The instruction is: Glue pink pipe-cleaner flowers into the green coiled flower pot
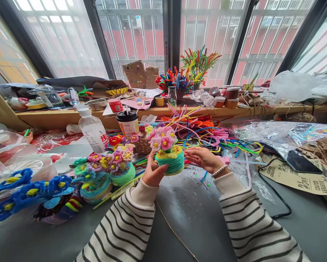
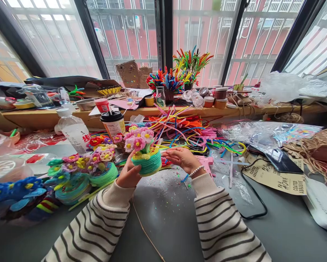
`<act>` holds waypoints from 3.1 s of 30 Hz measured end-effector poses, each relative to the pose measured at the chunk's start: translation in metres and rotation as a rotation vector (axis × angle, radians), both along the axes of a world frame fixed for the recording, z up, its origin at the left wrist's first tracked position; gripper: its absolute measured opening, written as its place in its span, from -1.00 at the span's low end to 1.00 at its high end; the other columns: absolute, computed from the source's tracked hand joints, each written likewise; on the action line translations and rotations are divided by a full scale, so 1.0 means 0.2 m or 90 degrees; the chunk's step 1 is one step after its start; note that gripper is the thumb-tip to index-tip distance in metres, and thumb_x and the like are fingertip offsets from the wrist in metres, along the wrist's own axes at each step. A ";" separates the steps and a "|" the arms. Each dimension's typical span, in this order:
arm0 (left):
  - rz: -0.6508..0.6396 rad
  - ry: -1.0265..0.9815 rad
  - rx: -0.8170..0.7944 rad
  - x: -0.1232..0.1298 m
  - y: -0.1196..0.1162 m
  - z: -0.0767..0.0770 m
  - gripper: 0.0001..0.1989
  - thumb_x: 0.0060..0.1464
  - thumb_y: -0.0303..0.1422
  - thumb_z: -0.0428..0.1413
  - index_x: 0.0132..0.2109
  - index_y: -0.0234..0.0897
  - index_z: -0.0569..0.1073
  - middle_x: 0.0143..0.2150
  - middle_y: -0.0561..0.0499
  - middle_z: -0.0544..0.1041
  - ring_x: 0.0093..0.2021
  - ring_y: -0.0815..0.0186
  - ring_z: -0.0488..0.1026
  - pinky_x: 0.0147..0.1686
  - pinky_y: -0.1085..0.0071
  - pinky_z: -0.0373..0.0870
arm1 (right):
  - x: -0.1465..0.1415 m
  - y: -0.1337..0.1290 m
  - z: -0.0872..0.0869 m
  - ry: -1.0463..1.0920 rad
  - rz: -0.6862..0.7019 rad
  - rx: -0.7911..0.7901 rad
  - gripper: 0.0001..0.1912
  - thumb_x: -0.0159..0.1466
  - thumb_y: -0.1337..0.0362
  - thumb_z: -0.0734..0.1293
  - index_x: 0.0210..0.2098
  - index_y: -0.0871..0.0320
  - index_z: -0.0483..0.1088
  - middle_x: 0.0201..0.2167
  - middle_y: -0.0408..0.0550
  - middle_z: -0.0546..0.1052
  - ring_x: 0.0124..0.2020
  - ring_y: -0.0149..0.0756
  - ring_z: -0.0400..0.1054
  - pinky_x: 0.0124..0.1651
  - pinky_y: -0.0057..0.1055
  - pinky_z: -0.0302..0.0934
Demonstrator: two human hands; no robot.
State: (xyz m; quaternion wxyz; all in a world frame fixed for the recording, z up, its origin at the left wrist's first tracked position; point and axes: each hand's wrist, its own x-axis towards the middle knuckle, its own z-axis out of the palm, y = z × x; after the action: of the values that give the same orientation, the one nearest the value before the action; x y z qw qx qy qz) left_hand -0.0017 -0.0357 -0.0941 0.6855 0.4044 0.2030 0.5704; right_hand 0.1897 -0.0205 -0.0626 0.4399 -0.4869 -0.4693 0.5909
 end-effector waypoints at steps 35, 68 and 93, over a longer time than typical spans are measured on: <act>-0.028 0.048 0.045 0.01 0.01 -0.03 -0.03 -0.37 -0.34 0.29 0.15 -0.16 -0.10 0.05 -0.15 0.31 0.06 0.09 0.26 0.03 0.11 0.18 | -0.09 -0.18 0.25 -0.355 -0.098 0.549 -0.83 0.08 0.16 0.32 -0.48 0.14 0.44 -0.43 -0.09 0.40 -0.33 -0.35 0.25 -0.28 -0.36 0.16; 0.005 0.033 0.035 0.04 0.00 -0.03 0.02 -0.41 -0.40 0.31 0.15 -0.17 -0.13 0.00 -0.18 0.34 0.03 0.01 0.29 0.01 0.04 0.16 | -0.12 -0.21 0.26 -0.525 -0.101 0.637 -0.88 0.12 0.25 0.29 -0.44 0.14 0.45 -0.41 -0.07 0.44 -0.31 -0.31 0.25 -0.19 -0.29 0.12; 0.015 0.059 0.038 0.03 0.01 -0.04 0.09 -0.45 -0.33 0.32 0.15 -0.17 -0.21 0.09 -0.23 0.25 0.05 0.04 0.28 0.01 0.06 0.19 | -0.10 -0.19 0.24 -0.480 -0.102 0.639 -0.87 0.11 0.22 0.30 -0.46 0.15 0.42 -0.43 -0.08 0.42 -0.32 -0.31 0.28 -0.22 -0.29 0.15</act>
State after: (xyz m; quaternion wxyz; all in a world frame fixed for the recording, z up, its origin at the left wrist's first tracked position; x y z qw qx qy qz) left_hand 0.0053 -0.0339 -0.1026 0.6563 0.4481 0.2225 0.5648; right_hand 0.1699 -0.0581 -0.0139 0.4619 -0.4300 -0.7740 0.0519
